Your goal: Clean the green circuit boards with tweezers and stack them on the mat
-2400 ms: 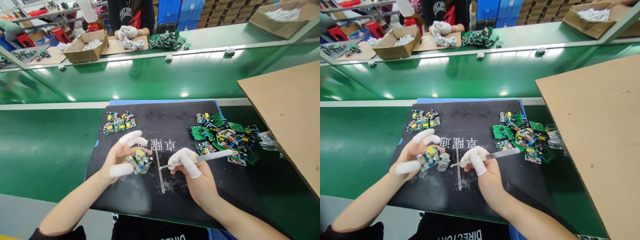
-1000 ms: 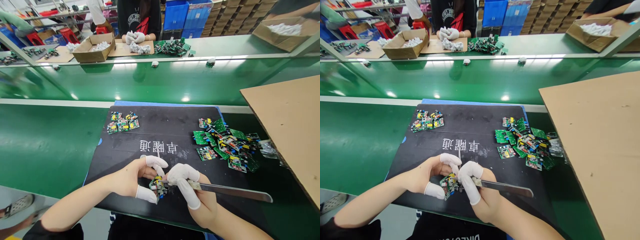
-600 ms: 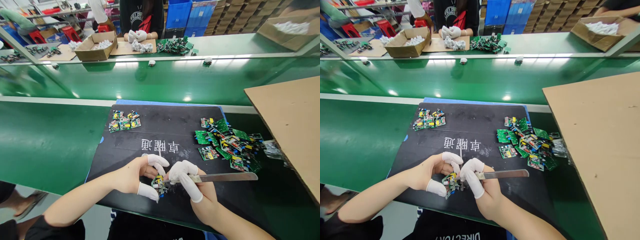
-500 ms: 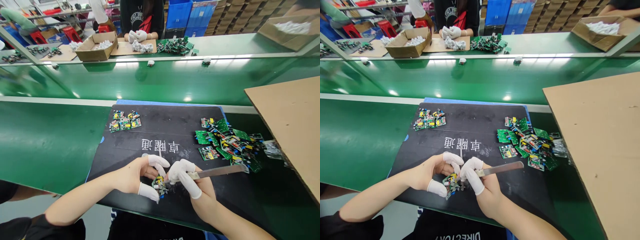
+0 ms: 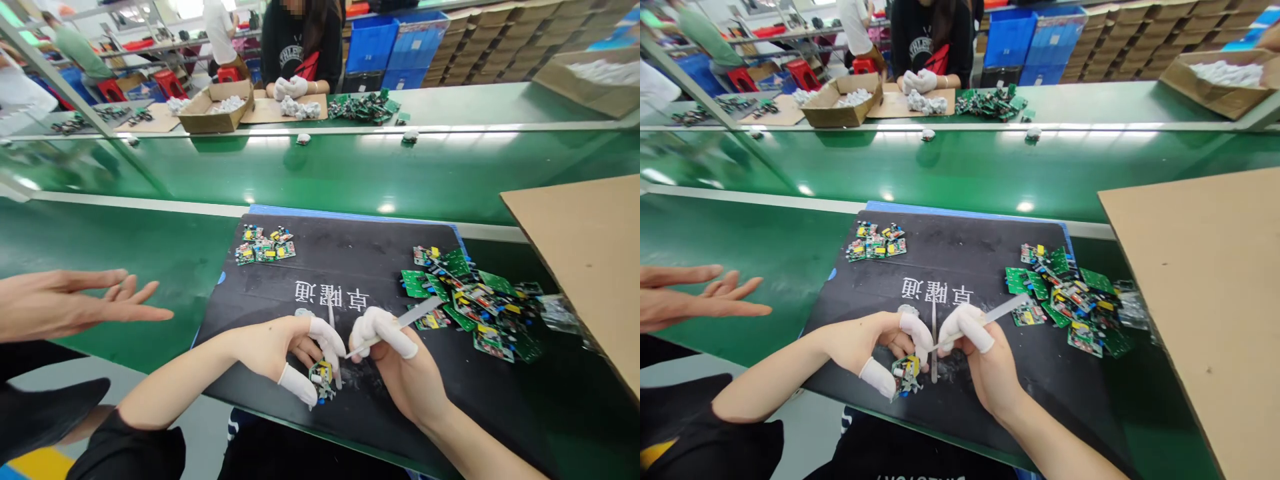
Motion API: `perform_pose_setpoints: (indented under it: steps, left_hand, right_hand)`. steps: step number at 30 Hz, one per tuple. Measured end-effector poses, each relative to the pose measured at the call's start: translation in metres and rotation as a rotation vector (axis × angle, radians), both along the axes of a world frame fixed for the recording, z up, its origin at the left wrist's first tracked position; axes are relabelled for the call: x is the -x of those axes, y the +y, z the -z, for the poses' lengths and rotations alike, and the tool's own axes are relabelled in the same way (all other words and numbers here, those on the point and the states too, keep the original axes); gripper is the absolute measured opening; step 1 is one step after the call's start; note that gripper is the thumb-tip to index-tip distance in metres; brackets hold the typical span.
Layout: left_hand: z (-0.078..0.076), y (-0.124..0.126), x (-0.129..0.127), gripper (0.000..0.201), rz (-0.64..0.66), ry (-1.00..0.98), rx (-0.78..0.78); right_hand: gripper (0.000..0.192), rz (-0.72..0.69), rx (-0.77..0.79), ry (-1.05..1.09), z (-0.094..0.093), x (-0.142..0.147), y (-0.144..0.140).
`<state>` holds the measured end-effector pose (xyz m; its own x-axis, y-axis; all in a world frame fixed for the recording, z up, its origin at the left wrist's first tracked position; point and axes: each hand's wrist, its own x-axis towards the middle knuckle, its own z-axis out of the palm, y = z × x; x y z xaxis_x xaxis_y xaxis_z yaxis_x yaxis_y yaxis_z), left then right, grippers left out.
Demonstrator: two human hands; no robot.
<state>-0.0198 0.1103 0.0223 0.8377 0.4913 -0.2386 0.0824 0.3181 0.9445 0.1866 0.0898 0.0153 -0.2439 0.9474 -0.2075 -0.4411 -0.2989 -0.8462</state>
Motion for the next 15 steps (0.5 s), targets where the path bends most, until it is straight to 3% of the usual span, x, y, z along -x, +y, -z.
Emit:
perform_pose_setpoints:
  steps: [4,7,10,13,15]
  left_hand:
    - [-0.023,0.0,0.006,0.053,0.157,0.065,-0.21]
    - [-0.035,-0.015,0.01,0.051,0.145,0.038,-0.419]
    - [-0.033,-0.043,0.017,0.046,0.089,0.012,-0.575]
    - [-0.015,-0.075,0.027,0.027,-0.181,0.068,-0.677]
    - [0.004,-0.095,0.033,0.023,-0.54,0.178,-0.678]
  right_hand:
    - [0.033,0.149,-0.173,-0.222,0.009,0.001,0.005]
    - [0.031,0.176,-0.395,-0.462,0.019,0.001,0.008]
    - [0.029,0.093,-0.646,-0.69,0.026,-0.003,0.012]
    - [0.024,0.006,-0.962,-0.971,0.036,-0.014,0.02]
    - [0.027,0.022,-1.179,-1.109,0.049,-0.023,0.033]
